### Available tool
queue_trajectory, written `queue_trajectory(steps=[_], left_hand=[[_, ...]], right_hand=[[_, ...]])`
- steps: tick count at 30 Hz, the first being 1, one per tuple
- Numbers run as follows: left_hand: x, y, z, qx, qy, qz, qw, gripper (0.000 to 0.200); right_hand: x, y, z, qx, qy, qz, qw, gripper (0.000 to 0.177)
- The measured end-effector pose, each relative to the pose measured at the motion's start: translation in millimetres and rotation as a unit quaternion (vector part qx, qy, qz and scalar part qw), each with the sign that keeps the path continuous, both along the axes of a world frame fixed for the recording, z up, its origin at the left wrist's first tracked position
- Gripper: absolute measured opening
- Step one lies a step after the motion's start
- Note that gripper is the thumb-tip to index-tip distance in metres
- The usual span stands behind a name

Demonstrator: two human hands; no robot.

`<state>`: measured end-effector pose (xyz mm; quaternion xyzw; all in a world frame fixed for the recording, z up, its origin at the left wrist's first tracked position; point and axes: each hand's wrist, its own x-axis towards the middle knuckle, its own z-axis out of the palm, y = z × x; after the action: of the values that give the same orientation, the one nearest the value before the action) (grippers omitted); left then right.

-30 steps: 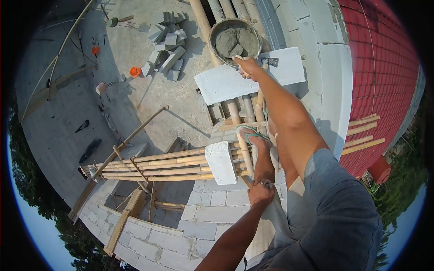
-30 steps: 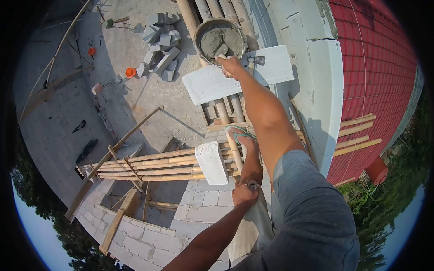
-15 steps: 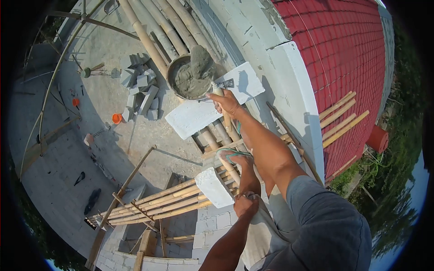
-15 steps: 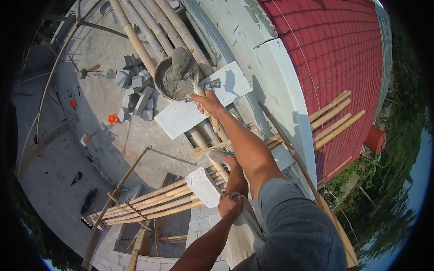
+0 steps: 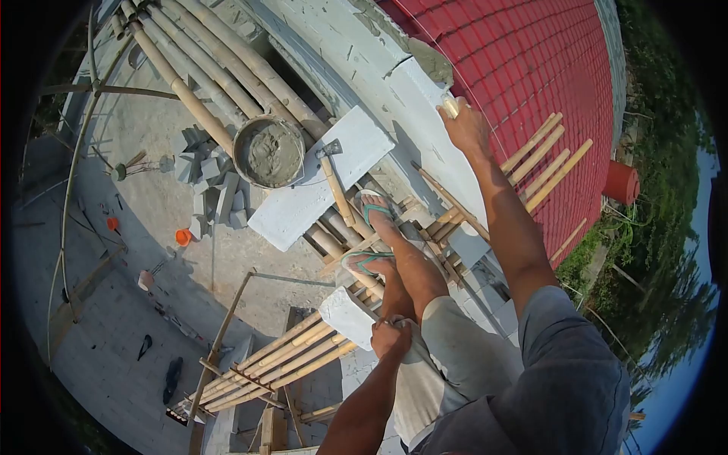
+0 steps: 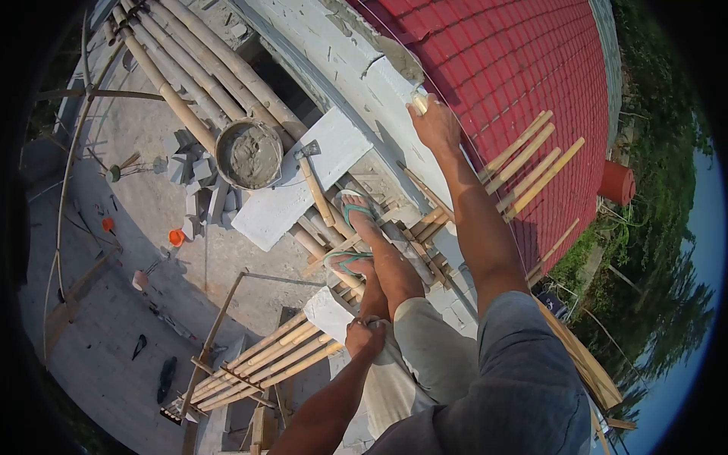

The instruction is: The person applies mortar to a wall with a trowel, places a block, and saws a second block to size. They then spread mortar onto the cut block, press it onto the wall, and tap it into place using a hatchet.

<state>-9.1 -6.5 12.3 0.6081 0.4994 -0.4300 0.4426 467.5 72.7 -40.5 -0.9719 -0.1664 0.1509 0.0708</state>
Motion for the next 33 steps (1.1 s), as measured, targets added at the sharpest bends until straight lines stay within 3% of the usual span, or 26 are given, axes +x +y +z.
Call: queue_trajectory(steps=[1, 3, 6, 13, 17, 20, 22, 27, 33], left_hand=[[-1.5, -2.9, -1.0, -0.002, -0.001, -0.006, 1.000, 0.050], [-0.4, -3.2, -3.1, 0.056, 0.004, 0.005, 0.998, 0.029], [10.6, 10.6, 6.3, 0.007, 0.006, -0.020, 1.000, 0.036], [10.1, 12.4, 6.4, 0.004, -0.005, -0.004, 1.000, 0.031], [19.0, 16.0, 11.7, 0.004, 0.007, -0.002, 1.000, 0.030], [20.8, 17.1, 10.7, 0.010, 0.007, -0.007, 1.000, 0.030], [15.8, 14.0, 10.4, 0.014, 0.002, -0.016, 1.000, 0.030], [9.6, 11.8, 2.8, 0.007, 0.010, -0.004, 1.000, 0.030], [16.3, 12.7, 11.9, 0.015, 0.003, 0.010, 1.000, 0.029]], right_hand=[[-1.4, -7.4, -1.1, -0.002, -0.001, -0.006, 1.000, 0.050], [-8.6, -18.8, -2.4, 0.020, 0.007, -0.050, 0.999, 0.051], [-28.6, -45.5, 3.7, 0.000, 0.010, -0.073, 0.997, 0.052], [-70.3, -117.1, 3.2, -0.006, -0.012, -0.117, 0.993, 0.053], [-74.4, -138.4, -8.3, -0.066, -0.008, -0.097, 0.993, 0.051], [-72.4, -117.1, 4.8, -0.067, 0.017, -0.123, 0.990, 0.048], [-66.1, -96.6, 4.6, -0.011, -0.060, -0.059, 0.996, 0.043], [-44.4, -25.8, -16.8, -0.050, -0.022, -0.034, 0.998, 0.037], [-22.9, -51.2, -19.6, -0.106, 0.042, -0.005, 0.993, 0.035]])
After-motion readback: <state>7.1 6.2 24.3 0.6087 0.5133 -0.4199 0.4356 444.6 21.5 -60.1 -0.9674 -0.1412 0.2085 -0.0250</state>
